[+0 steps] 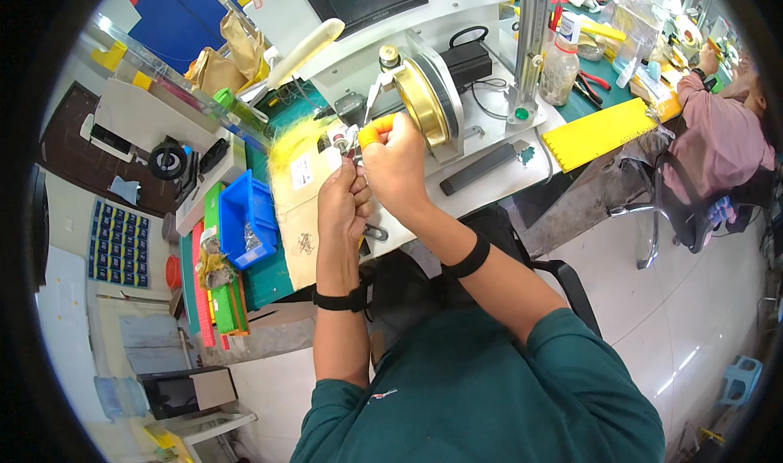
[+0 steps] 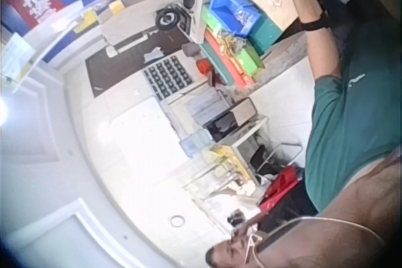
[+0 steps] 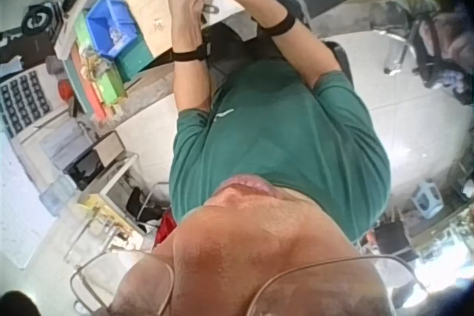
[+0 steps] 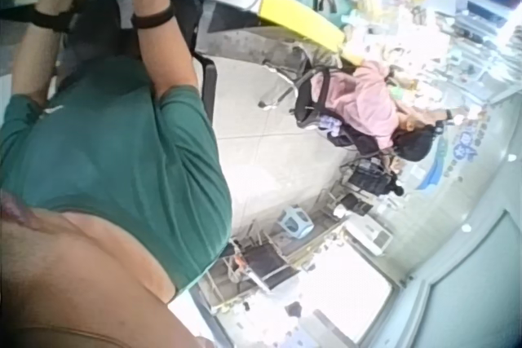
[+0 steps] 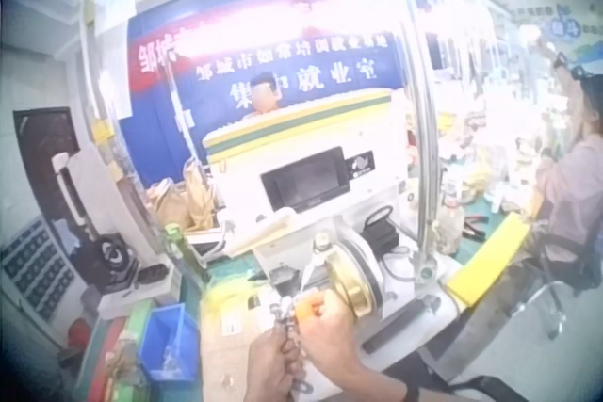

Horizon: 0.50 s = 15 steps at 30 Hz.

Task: Assembling small mechanical components using a specialized machine and hand tools like pliers.

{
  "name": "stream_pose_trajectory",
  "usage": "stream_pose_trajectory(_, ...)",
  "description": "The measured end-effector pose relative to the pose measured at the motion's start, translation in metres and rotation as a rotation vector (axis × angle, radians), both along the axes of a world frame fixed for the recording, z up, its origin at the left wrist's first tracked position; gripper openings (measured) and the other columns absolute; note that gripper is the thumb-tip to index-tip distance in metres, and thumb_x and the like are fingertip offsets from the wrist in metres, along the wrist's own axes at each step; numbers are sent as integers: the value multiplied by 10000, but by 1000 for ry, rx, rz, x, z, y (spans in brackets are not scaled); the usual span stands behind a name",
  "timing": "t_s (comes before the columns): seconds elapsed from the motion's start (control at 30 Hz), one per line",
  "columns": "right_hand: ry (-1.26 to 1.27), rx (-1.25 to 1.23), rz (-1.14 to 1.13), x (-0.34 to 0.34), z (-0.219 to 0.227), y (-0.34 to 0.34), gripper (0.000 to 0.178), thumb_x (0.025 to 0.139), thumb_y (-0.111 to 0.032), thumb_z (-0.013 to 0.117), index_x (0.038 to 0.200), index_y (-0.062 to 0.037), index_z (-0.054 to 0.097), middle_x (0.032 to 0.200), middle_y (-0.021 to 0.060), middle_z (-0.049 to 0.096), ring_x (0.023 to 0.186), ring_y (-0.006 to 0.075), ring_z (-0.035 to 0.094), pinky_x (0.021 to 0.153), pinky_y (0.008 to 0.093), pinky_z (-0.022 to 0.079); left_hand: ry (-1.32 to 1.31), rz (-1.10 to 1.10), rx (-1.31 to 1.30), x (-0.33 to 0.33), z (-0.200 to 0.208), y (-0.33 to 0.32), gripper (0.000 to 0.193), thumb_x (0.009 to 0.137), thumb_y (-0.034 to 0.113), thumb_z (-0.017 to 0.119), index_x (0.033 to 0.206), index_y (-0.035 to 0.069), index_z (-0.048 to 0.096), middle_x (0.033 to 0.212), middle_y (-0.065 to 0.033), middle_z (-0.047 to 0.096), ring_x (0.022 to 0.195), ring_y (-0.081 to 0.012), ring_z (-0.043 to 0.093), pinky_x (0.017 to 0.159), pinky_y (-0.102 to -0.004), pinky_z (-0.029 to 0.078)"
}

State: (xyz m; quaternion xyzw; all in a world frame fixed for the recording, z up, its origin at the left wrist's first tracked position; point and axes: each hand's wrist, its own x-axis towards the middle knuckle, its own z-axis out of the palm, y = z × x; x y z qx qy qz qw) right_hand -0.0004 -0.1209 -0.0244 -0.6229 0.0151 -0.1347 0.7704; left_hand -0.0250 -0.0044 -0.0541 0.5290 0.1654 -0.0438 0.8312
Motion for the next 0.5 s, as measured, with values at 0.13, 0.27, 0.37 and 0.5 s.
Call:
stream_pose_trajectory(0.13, 38, 39, -8, -12, 1, -2, 98, 989, -60, 665, 1032, 26, 649, 867, 34, 664, 746, 76, 546, 650, 260, 439, 1, -45, -2, 6, 1, 2, 374, 1130, 391, 530, 946, 72, 596, 659, 75, 391, 491, -41, 290, 420, -239, 212)
stream_pose_trajectory(0.27, -29, 100, 41, -31, -13, -1, 175, 1045, -75, 636, 1181, 31, 612, 990, 61, 694, 821, 72, 597, 714, 245, 477, 29, -37, -36, 5, 3, 2, 422, 1129, 421, 520, 928, 63, 616, 647, 78, 383, 477, -40, 277, 421, -239, 197)
stream_pose_trajectory(0.37, -28, 72, 90, -45, -5, -5, 201, 1057, -57, 616, 1233, 34, 584, 1042, 78, 700, 866, 71, 628, 757, 243, 503, 80, -19, -104, 6, 5, 4, 449, 1137, 432, 495, 901, 67, 607, 641, 73, 389, 471, -42, 278, 418, -238, 198)
stream_pose_trajectory(0.5, -81, -40, 83, -52, -11, -8, 225, 1024, -21, 625, 1239, 29, 582, 981, 104, 695, 822, 113, 661, 716, 269, 525, 54, -10, -147, 12, -11, 0, 467, 1141, 444, 477, 835, 101, 562, 638, 64, 401, 464, -51, 268, 415, -237, 206)
